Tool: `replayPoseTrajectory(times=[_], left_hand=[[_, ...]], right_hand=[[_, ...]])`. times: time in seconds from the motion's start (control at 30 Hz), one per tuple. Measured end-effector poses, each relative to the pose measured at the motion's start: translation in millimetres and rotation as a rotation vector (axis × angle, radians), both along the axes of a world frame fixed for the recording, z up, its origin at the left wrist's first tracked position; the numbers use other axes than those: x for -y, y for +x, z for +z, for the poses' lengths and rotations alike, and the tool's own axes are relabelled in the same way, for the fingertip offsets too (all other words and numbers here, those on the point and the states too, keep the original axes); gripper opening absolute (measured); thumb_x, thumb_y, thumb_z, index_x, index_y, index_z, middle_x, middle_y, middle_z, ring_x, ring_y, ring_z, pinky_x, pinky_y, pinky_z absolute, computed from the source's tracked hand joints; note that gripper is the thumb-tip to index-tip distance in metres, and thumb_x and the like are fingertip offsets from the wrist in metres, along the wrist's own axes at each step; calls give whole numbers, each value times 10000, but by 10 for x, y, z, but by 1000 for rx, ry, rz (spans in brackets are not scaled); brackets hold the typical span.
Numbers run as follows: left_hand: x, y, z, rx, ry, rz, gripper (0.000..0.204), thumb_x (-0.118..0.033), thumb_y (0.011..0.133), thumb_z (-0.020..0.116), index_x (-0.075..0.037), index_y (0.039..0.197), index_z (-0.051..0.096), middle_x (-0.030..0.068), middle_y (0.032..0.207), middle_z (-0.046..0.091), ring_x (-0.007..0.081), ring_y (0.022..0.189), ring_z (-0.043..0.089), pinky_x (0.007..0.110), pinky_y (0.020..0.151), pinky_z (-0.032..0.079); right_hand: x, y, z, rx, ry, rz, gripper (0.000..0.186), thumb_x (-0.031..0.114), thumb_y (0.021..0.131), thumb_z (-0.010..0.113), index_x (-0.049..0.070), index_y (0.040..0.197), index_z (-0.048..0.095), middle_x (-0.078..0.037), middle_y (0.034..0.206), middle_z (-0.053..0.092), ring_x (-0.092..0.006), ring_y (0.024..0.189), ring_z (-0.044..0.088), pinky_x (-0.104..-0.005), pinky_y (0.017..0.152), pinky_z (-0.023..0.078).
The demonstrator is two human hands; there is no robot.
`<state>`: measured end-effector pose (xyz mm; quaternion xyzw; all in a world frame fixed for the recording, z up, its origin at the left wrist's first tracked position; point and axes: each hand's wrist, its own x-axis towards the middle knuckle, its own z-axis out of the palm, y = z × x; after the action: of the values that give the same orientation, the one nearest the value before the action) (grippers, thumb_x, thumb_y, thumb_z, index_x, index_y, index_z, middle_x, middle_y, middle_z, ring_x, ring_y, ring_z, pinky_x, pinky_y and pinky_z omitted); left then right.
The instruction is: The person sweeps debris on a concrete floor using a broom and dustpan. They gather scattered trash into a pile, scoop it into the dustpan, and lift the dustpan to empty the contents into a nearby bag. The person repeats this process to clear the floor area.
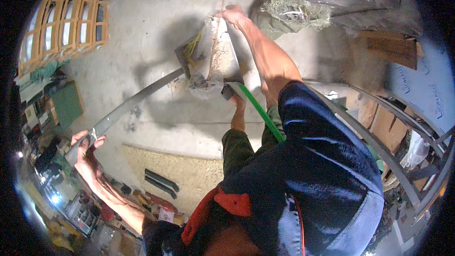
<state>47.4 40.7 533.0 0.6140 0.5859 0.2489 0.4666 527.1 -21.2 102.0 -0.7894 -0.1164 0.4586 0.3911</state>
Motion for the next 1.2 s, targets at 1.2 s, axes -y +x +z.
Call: replayPoseTrajectory(times=[1.2], left_hand=[[145, 269, 89, -25, -4, 154, 257, -109, 939, 592, 95, 1094, 618, 152, 1141, 593, 368, 713, 717, 392, 673, 643]], right_hand=[[1292, -1557, -30, 472, 350, 750, 316, 109, 915, 540, -14, 1206, 557, -244, 1211, 586, -371, 1193, 564, -455, 1017, 461]])
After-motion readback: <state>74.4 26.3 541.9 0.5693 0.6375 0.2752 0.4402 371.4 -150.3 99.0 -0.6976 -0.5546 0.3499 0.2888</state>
